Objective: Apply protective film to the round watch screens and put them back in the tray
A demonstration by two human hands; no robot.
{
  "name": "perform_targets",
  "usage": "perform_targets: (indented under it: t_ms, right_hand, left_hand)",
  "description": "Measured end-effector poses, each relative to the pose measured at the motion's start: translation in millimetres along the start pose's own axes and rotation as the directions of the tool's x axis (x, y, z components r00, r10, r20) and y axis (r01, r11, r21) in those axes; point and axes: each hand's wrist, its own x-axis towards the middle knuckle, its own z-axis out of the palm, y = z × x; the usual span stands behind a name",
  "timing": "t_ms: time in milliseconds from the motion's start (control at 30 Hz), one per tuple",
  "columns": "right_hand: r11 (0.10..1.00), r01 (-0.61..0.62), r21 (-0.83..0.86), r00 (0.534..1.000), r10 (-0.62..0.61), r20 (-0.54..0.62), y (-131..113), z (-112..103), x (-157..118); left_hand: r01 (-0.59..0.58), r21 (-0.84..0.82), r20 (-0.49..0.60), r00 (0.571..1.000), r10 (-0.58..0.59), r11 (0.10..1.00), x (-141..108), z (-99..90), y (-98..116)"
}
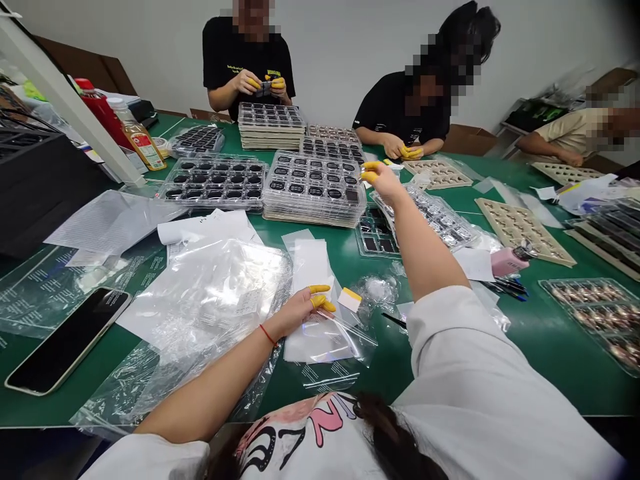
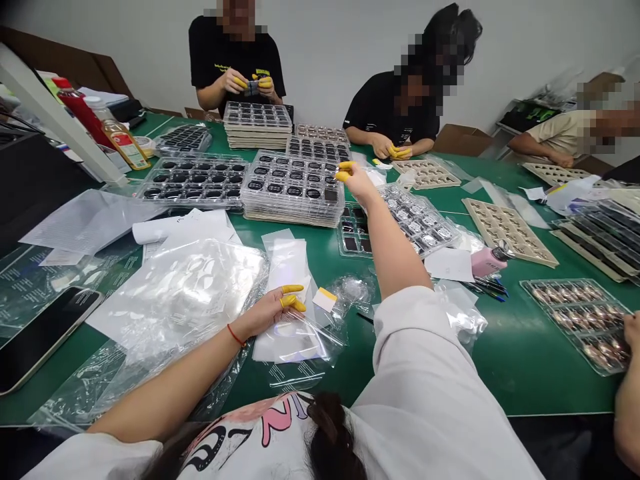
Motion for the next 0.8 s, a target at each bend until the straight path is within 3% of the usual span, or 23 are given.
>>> perform_targets:
  t_ms: [67,167,400,533,667,800]
  right_hand:
    - [0.883,0.038,0.467,0.999,-0.027,-0.030,-3,-3,-12]
    - [0.682,0.032,0.731,0.997,-0.069,0.021,-15,-3,-37]
    - [0.581,0.003,0.814,0.998,-0.048,0.031,-41,9,-82]
    - [0.491,-0.060,0.869,0.995,-0.037,0.089,-52,12,-92]
    - [0.368,-0.095,0.925,0.984,-0.107,0.143,-62,13,-99]
    - [0.344,-0.121,0.931,0.978,-0.119,0.170,-67,14,-104]
  left_hand:
    - [0.005,0.003,0.004,1.000,-0.005,1.000,0,-0.2,0]
    - [0.007,0.000,0.005,1.000,-0.007,1.000,-1,-0.3,0]
    - [0.009,0.017,0.002,1.000,-0.009,1.000,-2,0.5,2]
    - [0.012,0.050,-0.026,1.000,-0.011,0.999,-3,2.1,3]
    - [0.019,0.063,-0.045,0.999,-0.016,0.998,-4,3.9,4]
    - [0.032,0.060,-0.055,0.998,-0.028,0.998,-4,5.4,5]
